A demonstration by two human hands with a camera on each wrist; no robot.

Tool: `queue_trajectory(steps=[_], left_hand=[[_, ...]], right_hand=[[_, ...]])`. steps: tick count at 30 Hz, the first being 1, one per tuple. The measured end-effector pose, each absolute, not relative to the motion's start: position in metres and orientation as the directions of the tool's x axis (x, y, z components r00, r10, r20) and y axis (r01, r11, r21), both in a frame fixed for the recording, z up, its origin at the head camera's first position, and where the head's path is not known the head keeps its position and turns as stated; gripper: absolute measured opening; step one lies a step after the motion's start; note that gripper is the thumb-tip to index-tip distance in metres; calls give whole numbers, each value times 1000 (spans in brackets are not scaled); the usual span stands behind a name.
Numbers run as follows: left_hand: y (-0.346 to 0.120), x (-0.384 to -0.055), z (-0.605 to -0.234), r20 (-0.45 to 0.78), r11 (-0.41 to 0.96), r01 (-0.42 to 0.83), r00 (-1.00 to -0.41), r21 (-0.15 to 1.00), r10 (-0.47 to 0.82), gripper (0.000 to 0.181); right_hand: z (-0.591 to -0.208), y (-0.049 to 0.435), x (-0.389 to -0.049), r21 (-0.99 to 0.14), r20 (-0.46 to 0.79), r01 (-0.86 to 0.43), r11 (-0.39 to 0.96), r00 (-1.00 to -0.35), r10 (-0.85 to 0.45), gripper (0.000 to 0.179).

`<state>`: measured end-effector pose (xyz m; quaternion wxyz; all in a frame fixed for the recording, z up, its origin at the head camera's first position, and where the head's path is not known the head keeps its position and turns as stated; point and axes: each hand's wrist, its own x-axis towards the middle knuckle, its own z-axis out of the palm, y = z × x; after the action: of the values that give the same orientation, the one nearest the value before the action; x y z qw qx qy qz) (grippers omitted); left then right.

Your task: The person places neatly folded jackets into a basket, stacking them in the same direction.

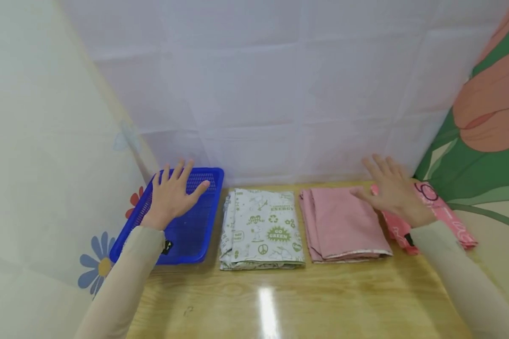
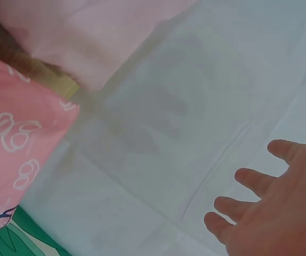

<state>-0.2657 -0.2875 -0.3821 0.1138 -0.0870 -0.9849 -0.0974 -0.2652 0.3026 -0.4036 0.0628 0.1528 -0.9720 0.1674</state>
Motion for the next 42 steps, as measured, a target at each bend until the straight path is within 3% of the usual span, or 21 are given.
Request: queue_trajectory(steps=[12,27,36,42], left_hand=[[-270,-256,-393,237,951,201,-961,234,145,92],[-245,-245,-407,235,938,235,-956,255,175,87],[-232,-239,-417,270,918,270,-944,290,192,85],[-223,-234,-425,286,906,289,-937,310,201,82]], right_hand=[[-412,280,-258,-295,195,-357,886,-931,-310,100],[-431,248,-250,-371,237,-415,831,-907,-347,93],[-455,233,-243,-494,198,-375,784,-927,-319,86],[-463,225,-239,-516,237,-404,755,-915,-328,84]])
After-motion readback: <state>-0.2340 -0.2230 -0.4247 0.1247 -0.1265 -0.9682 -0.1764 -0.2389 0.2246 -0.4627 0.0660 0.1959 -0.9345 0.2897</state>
